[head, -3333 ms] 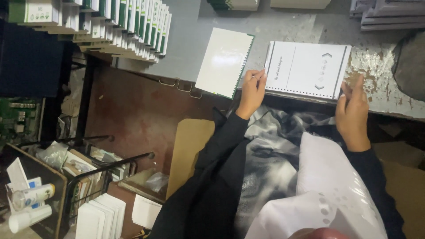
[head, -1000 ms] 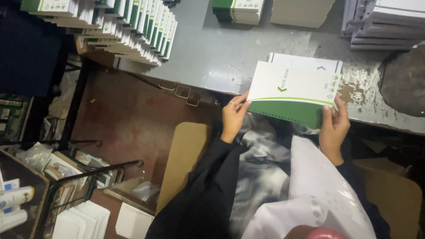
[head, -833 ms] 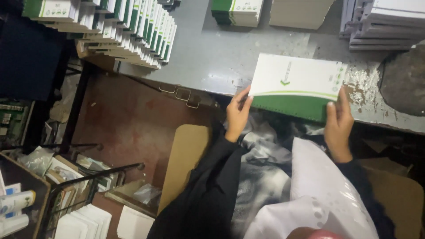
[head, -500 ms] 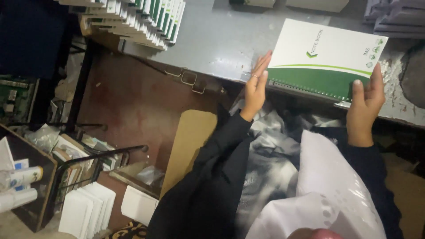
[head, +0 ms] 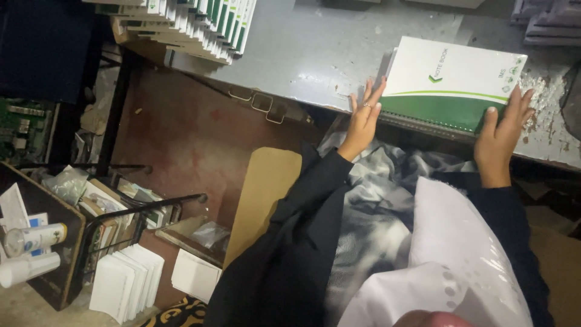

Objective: Assembling notebooks by aligning covers and pages and stacking them on a workbench.

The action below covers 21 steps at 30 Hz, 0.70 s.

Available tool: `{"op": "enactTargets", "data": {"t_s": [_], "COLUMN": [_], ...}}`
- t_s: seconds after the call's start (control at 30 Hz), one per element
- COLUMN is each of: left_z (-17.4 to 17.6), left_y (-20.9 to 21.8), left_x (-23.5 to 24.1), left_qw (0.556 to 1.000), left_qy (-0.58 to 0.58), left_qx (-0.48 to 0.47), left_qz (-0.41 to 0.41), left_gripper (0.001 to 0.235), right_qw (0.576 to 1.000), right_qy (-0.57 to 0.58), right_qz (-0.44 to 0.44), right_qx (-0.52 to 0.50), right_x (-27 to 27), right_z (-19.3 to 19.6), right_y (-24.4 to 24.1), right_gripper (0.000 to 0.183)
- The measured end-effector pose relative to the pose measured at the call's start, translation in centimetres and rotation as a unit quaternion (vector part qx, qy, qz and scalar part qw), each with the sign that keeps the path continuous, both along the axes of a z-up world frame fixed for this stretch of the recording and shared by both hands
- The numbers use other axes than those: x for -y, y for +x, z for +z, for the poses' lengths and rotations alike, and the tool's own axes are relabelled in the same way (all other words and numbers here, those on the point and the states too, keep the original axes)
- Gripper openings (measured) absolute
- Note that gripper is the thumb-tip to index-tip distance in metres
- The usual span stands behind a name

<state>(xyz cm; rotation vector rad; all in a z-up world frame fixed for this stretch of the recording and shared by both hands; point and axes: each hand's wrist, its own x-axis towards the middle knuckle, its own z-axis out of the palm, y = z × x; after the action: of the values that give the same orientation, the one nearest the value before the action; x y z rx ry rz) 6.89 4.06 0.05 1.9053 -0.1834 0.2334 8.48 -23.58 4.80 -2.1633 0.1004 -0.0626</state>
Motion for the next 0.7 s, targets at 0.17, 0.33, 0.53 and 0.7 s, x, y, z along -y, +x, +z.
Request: {"op": "enactTargets", "data": {"t_s": [0.17,0.33,0.53,0.7], "left_z": [-1.4,-0.7,-0.8,-2.5], "left_y": [0.1,-0.1,-0.4,-0.1], "left_x": [-0.2,-0.2,-0.3,-0.3], "left_qw": [1.000,1.000,0.998,0.995], "left_qy": [0.012,0.020,0.058,0.099], "left_qx": [-0.009,0.006,0.005,0.003], "left_qz": [0.002,0.002,0.008,0.030], "left_gripper": [0.047,0.047,0.049,0.047], "right_qw": [0.999,0.997,0.998,0.996], "right_qy": [-0.029,-0.053,-0.059,-0.079], "right_qz": [0.013,0.032,0.030,0.026], "right_qx": [0.009,0.046,0.008,0.011], "right_x": [-0.1,0.3,-0.3,-0.7], "right_z": [-0.8,-2.1,-0.9,-0.3], "right_y": [0.2,0.8,0.3,0.3], "right_gripper": [0.058,0.054,0.055,0.053]}}
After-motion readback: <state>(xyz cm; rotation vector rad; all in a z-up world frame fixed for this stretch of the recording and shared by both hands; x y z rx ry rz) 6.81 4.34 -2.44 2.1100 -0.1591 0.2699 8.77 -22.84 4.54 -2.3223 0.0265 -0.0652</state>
